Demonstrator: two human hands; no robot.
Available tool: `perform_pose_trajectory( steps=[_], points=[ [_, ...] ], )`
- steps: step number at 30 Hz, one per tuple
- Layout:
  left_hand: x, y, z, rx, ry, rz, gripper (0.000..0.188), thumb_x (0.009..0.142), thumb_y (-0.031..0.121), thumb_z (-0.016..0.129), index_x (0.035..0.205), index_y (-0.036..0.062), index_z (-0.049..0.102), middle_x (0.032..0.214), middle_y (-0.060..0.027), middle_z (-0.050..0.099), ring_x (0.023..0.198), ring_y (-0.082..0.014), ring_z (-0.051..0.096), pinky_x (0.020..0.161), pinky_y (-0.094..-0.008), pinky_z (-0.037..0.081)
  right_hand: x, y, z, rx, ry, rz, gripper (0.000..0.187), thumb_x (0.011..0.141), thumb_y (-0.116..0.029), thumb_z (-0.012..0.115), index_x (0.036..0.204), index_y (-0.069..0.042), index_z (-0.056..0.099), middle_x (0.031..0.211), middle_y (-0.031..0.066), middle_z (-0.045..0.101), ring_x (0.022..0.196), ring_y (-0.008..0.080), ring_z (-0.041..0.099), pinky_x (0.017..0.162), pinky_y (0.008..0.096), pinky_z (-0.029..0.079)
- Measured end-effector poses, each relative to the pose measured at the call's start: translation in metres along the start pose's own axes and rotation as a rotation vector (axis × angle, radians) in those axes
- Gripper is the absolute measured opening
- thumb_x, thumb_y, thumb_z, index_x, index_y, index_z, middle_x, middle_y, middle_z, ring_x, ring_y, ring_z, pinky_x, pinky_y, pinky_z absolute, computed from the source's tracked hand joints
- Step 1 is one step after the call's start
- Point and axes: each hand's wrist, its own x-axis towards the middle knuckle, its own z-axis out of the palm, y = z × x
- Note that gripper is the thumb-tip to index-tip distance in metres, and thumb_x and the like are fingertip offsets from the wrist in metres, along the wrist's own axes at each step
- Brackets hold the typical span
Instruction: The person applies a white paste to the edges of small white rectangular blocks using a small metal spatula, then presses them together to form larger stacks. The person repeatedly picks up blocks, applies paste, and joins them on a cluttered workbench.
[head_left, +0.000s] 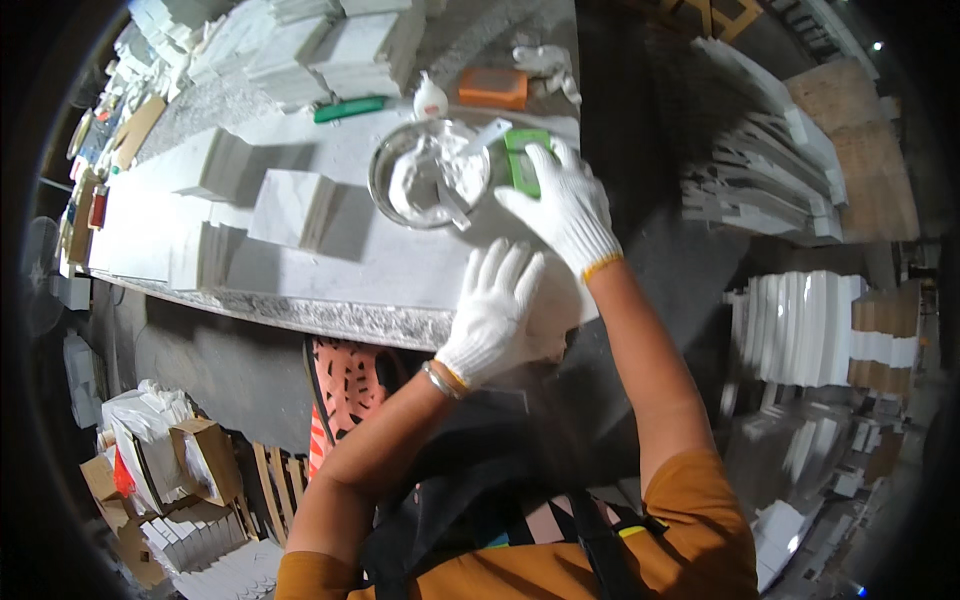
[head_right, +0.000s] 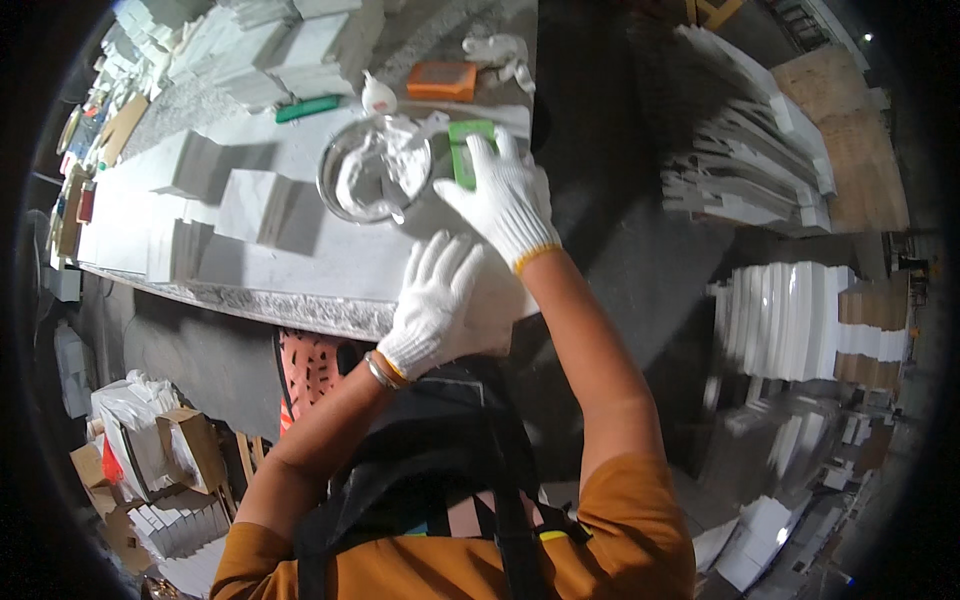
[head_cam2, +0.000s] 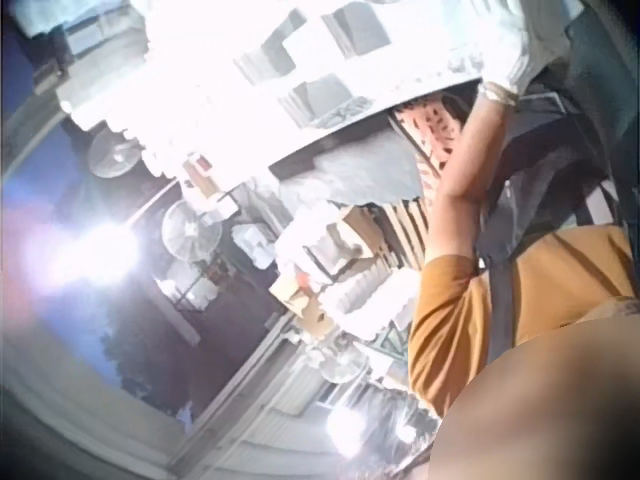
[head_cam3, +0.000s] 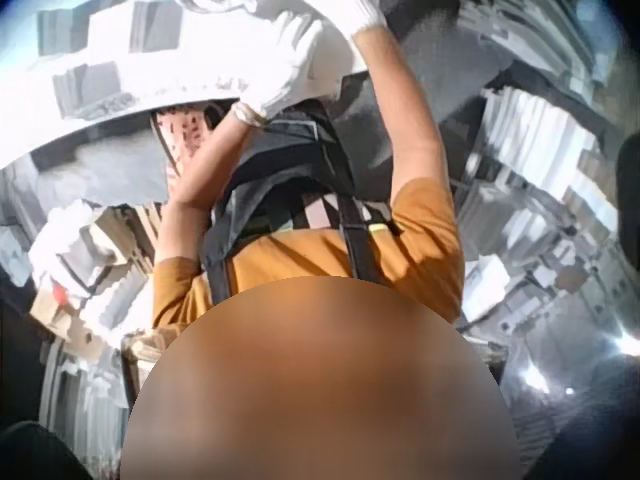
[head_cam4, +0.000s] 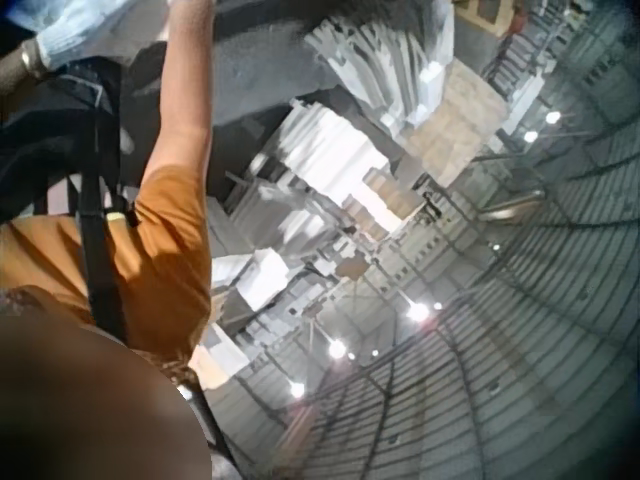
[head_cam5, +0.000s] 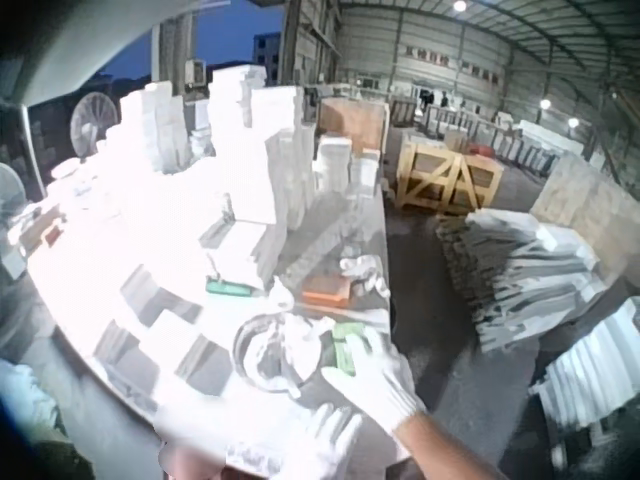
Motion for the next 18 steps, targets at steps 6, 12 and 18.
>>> perform_pose_trajectory(
  steps=[6,12,18],
  points=[
    [-0.003,-0.006,0.002,-0.017,0.031,0.004,0.098,0.052,0.041,0.088,0.133,0.0011,0.049,0.137,-0.0201,0.047,0.133,-0.0413,0.039,0.113,-0.0547,0.029,0.001,0.039,-0.011,0.32,0.036,0.011,0.053,0.078,-0.029,0.07,0.127,-0.013,0.059,0.123,0.0154,0.063,0.112,0.0322,0.061,0.094,0.0397,0.05],
    [-0.005,-0.007,0.004,-0.006,0.007,-0.018,0.095,0.055,0.042,0.087,0.133,0.0036,0.051,0.139,-0.019,0.048,0.134,-0.0399,0.04,0.113,-0.0541,0.028,-0.111,0.085,-0.052,1.414,-0.1,0.472,0.07,0.079,-0.012,0.054,0.146,0.002,0.041,0.141,0.0119,0.052,0.128,0.0195,0.05,0.109,0.0301,0.036],
    [0.002,-0.008,0.004,0.024,-0.023,0.042,0.085,0.058,0.041,0.084,0.13,0.006,0.056,0.139,-0.0186,0.049,0.132,-0.0386,0.042,0.112,-0.0518,0.031,-0.182,0.063,-0.032,1.633,-0.038,0.604,0.066,0.081,-0.009,0.056,0.145,-0.001,0.043,0.137,0.0084,0.054,0.122,0.0167,0.054,0.104,0.0307,0.042]
  ],
)
